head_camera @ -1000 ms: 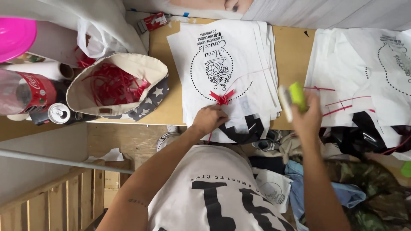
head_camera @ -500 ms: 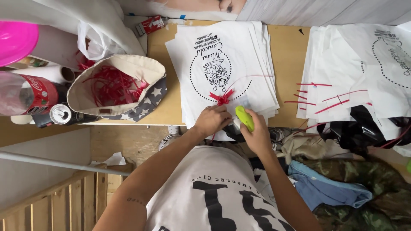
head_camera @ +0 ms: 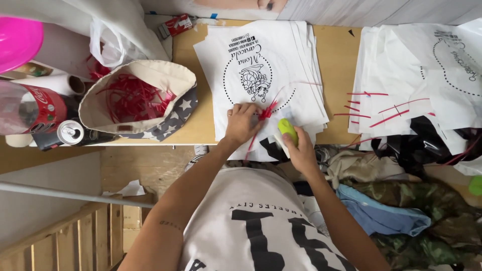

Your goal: The person ties red ribbons on white shopping bags using a handheld stapler to secure the knots. They repeatedly pick up bags, tie the ribbons, staple them, and place the finished bags into a pile.

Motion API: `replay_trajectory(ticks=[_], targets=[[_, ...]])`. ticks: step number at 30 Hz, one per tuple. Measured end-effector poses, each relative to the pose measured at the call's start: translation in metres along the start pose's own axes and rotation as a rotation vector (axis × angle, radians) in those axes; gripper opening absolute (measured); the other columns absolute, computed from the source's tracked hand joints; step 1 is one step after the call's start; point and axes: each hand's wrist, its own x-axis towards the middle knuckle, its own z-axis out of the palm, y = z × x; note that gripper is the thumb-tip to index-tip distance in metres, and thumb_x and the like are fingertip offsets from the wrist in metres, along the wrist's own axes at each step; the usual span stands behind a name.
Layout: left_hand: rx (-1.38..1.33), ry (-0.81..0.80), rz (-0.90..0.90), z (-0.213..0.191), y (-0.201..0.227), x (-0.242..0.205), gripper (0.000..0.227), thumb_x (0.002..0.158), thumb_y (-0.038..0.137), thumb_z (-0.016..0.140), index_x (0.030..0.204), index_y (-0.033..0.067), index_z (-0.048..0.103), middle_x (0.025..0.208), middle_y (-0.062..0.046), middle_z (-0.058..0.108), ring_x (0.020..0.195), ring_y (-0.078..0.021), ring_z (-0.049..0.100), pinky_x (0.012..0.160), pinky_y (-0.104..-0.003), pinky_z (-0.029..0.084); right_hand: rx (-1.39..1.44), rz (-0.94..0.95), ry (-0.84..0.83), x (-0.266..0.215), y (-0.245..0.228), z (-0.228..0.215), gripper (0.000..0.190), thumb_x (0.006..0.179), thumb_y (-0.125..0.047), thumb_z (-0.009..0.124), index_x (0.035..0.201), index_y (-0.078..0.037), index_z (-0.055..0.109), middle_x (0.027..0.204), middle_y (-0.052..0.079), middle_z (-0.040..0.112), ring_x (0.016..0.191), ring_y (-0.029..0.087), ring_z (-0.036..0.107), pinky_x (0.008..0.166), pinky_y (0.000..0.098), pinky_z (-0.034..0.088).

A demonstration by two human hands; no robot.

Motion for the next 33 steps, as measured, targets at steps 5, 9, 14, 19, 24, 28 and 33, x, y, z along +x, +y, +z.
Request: replay_trajectory(ticks=[5,9,14,19,24,28,33], targets=[[-0.097,0.154,0.102,0.009,0.007,-0.008,0.02,0.098,0.043,0.078,0.111,0.0337,0.066,0.125,0.008,0.075,0.124,-0.0269,0.062,0.104,-0.05,0.038,-0.023,-0.023,0.004,0.002,-0.01,0.007,0.083,0.115,-0.07,0.046,0.167,-0.006,0.041,0.158,0.032,0.047,0.152,0.052,0.047,0.123,0.0648,0.04],[-0.166,0.226,0.18,0.014,0.011,-0.017,0.016,0.097,0.038,0.08,0.111,0.036,0.074,0.131,0.012,0.078,0.124,-0.0239,0.063,0.103,-0.046,0.04,-0.005,-0.061,-0.013,0.009,0.002,0.015,0.08,0.118,-0.066,0.044,0.166,-0.002,0.038,0.156,0.033,0.045,0.148,0.052,0.049,0.12,0.0656,0.042],[-0.166,0.242,0.207,0.007,0.008,-0.016,0.016,0.097,0.032,0.079,0.113,0.0374,0.079,0.136,0.015,0.076,0.124,-0.0198,0.065,0.103,-0.043,0.04,0.034,-0.076,-0.015,0.012,0.005,0.014,0.083,0.117,-0.068,0.045,0.165,-0.001,0.038,0.155,0.034,0.045,0.148,0.053,0.048,0.12,0.0661,0.041],[-0.248,0.235,0.218,0.003,0.003,-0.003,0.025,0.097,0.015,0.078,0.116,0.0298,0.083,0.14,0.009,0.073,0.124,-0.0227,0.073,0.102,-0.043,0.053,-0.05,-0.105,-0.003,0.012,0.006,0.007,0.078,0.118,-0.064,0.048,0.164,-0.001,0.04,0.155,0.032,0.046,0.146,0.051,0.05,0.117,0.0663,0.044],[-0.342,0.213,0.259,0.007,0.003,0.002,0.038,0.091,0.004,0.078,0.121,0.0257,0.085,0.137,0.001,0.074,0.119,-0.0292,0.078,0.098,-0.043,0.062,-0.088,-0.096,0.026,0.014,0.005,0.006,0.074,0.118,-0.062,0.051,0.164,-0.005,0.041,0.153,0.029,0.046,0.144,0.051,0.052,0.116,0.0654,0.046],[-0.448,0.205,0.269,-0.004,0.011,0.0,0.036,0.09,-0.001,0.077,0.121,0.0176,0.083,0.125,-0.005,0.081,0.115,-0.0316,0.081,0.097,-0.043,0.064,-0.073,-0.094,0.026,0.015,0.004,0.003,0.072,0.118,-0.06,0.053,0.163,-0.005,0.043,0.152,0.029,0.047,0.144,0.051,0.053,0.116,0.0647,0.046],[-0.471,0.27,0.254,-0.003,0.01,-0.001,0.017,0.092,0.005,0.08,0.106,0.0144,0.079,0.113,-0.006,0.086,0.103,-0.0313,0.084,0.09,-0.043,0.067,-0.06,-0.092,0.033,0.01,-0.008,-0.004,0.074,0.118,-0.06,0.053,0.163,-0.002,0.043,0.152,0.029,0.049,0.146,0.052,0.051,0.118,0.0638,0.045]])
